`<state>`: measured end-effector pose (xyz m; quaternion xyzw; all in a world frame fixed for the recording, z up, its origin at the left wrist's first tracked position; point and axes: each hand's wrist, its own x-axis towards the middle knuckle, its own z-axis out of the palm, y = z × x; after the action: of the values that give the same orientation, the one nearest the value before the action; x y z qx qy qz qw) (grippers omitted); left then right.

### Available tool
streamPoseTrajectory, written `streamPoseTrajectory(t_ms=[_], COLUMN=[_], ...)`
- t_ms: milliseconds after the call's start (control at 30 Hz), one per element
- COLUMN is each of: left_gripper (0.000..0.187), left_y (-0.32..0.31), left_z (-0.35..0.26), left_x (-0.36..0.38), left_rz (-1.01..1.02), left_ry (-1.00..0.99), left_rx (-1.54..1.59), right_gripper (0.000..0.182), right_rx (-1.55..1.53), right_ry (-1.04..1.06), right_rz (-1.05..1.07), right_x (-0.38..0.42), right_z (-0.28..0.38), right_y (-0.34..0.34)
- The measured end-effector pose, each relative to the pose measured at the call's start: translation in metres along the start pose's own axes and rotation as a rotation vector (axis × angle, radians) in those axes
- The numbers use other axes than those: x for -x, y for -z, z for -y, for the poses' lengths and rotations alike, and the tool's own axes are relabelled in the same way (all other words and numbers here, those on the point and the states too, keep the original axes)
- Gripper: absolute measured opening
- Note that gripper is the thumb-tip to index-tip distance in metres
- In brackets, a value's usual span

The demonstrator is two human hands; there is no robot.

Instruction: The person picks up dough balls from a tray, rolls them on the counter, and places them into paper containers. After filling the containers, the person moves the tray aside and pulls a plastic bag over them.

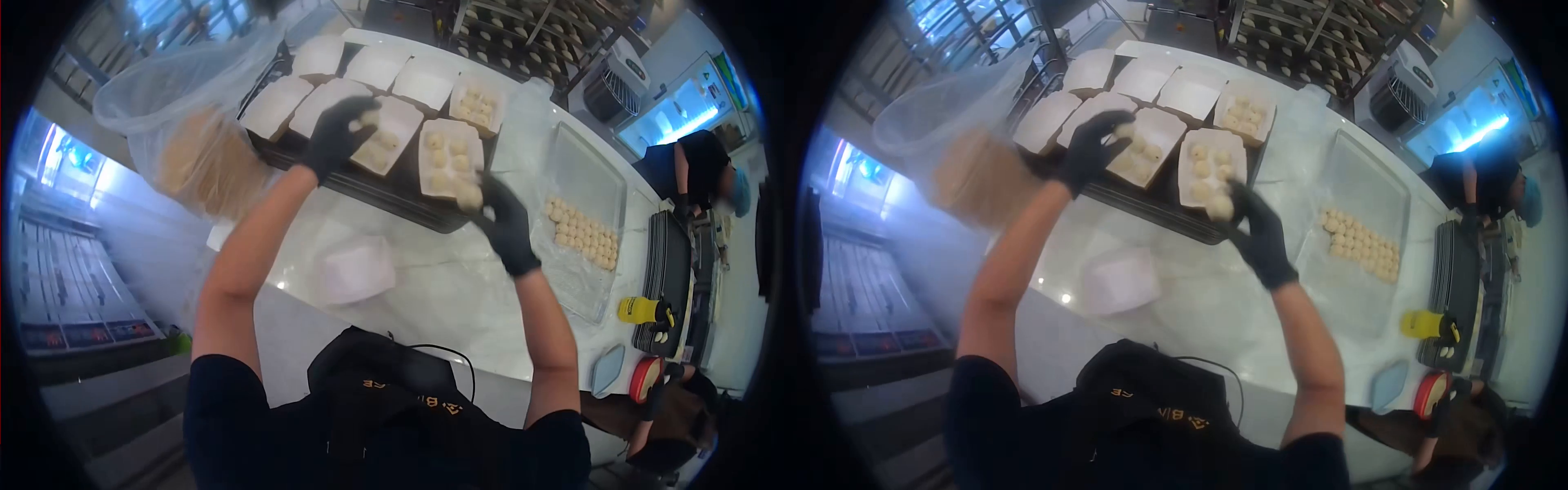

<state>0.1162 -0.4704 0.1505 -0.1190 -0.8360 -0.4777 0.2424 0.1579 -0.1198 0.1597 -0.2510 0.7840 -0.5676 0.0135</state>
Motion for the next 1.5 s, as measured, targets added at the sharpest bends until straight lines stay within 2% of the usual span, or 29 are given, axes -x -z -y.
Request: streamPoseTrajectory(t_ms=[67, 100, 200, 233, 267, 300, 400, 467, 567, 700, 800, 867, 900, 1000, 1033, 1067, 1133, 1167, 1200, 1233, 1367, 1500], left_gripper=[0.035, 0.035, 0.034, 0.034, 0.033, 0.032, 0.029, 0.027, 0.025, 0.024, 0.023, 0.024, 0.024, 0.024, 0.023, 0.021, 0.019, 0.016, 0.018, 0.020, 0.026, 0.030], left_y=[-0.003, -0.010, -0.036, -0.039, -0.042, -0.045, -0.048, -0.045, -0.045, -0.050, -0.052, -0.054, -0.054, -0.055, -0.060, -0.063, -0.069, -0.075, -0.076, -0.075, -0.076, -0.081], left_z=[0.034, 0.051, 0.094, 0.101, 0.106, 0.111, 0.118, 0.115, 0.113, 0.097, 0.090, 0.089, 0.088, 0.087, 0.094, 0.105, 0.124, 0.126, 0.128, 0.117, 0.079, 0.069], left_x=[-0.038, -0.048, -0.067, -0.073, -0.077, -0.078, -0.077, -0.076, -0.077, -0.078, -0.072, -0.066, -0.064, -0.063, -0.062, -0.060, -0.064, -0.064, -0.059, -0.058, -0.065, -0.060], left_rz=[0.020, 0.035, 0.253, 0.254, 0.293, 0.332, 0.351, 0.300, 0.320, 0.392, 0.386, 0.309, 0.317, 0.379, 0.344, 0.309, 0.373, 0.334, 0.343, 0.353, 0.368, 0.425], left_ry=[-0.178, -0.172, -0.167, -0.174, -0.195, -0.214, -0.257, -0.320, -0.306, -0.336, -0.421, -0.541, -0.547, -0.337, -0.345, -0.352, -0.338, -0.406, -0.392, -0.401, -0.470, -0.476], left_rx=[-0.120, -0.098, -0.332, -0.314, -0.361, -0.407, -0.431, -0.412, -0.403, -0.494, -0.532, -0.504, -0.501, -0.488, -0.435, -0.376, -0.373, -0.368, -0.402, -0.415, -0.560, -0.788], right_gripper=[0.051, 0.047, 0.041, 0.037, 0.032, 0.032, 0.024, 0.028, 0.036, 0.022, 0.024, 0.027, 0.030, 0.037, 0.037, 0.037, 0.038, 0.038, 0.038, 0.039, 0.040, 0.036], right_rx=[0.220, 0.363, 0.422, 0.548, 0.669, 0.680, 0.897, 0.956, 1.069, 1.054, 0.367, 0.454, 0.535, 0.782, 0.794, 0.764, 0.742, 0.800, 0.737, 0.660, 0.702, 0.796], right_ry=[0.141, 0.182, 0.218, 0.241, 0.258, 0.243, 0.477, 0.422, 0.322, 0.301, 0.227, 0.325, 0.315, 0.293, 0.275, 0.168, -0.060, -0.103, -0.184, -0.252, -0.465, -0.378], right_rz=[-0.031, -0.035, -0.004, 0.108, 0.225, 0.229, 0.246, 0.284, 0.368, 0.369, -0.093, -0.316, -0.327, -0.409, -0.428, -0.463, -0.558, -0.598, -0.676, -0.752, -0.832, -0.716], right_x=[-0.079, -0.111, -0.181, -0.196, -0.205, -0.210, -0.220, -0.224, -0.226, -0.221, -0.193, -0.159, -0.138, -0.066, -0.042, -0.016, 0.045, 0.076, 0.101, 0.124, 0.187, 0.190], right_z=[-0.002, -0.007, -0.048, -0.053, -0.059, -0.066, -0.086, -0.081, -0.074, -0.070, -0.056, -0.040, -0.042, -0.058, -0.067, -0.076, -0.091, -0.093, -0.100, -0.107, -0.151, -0.196], right_y=[-0.027, -0.040, -0.075, -0.082, -0.086, -0.088, -0.097, -0.104, -0.107, -0.100, -0.079, -0.058, -0.044, 0.009, 0.020, 0.031, 0.066, 0.082, 0.089, 0.100, 0.145, 0.176])
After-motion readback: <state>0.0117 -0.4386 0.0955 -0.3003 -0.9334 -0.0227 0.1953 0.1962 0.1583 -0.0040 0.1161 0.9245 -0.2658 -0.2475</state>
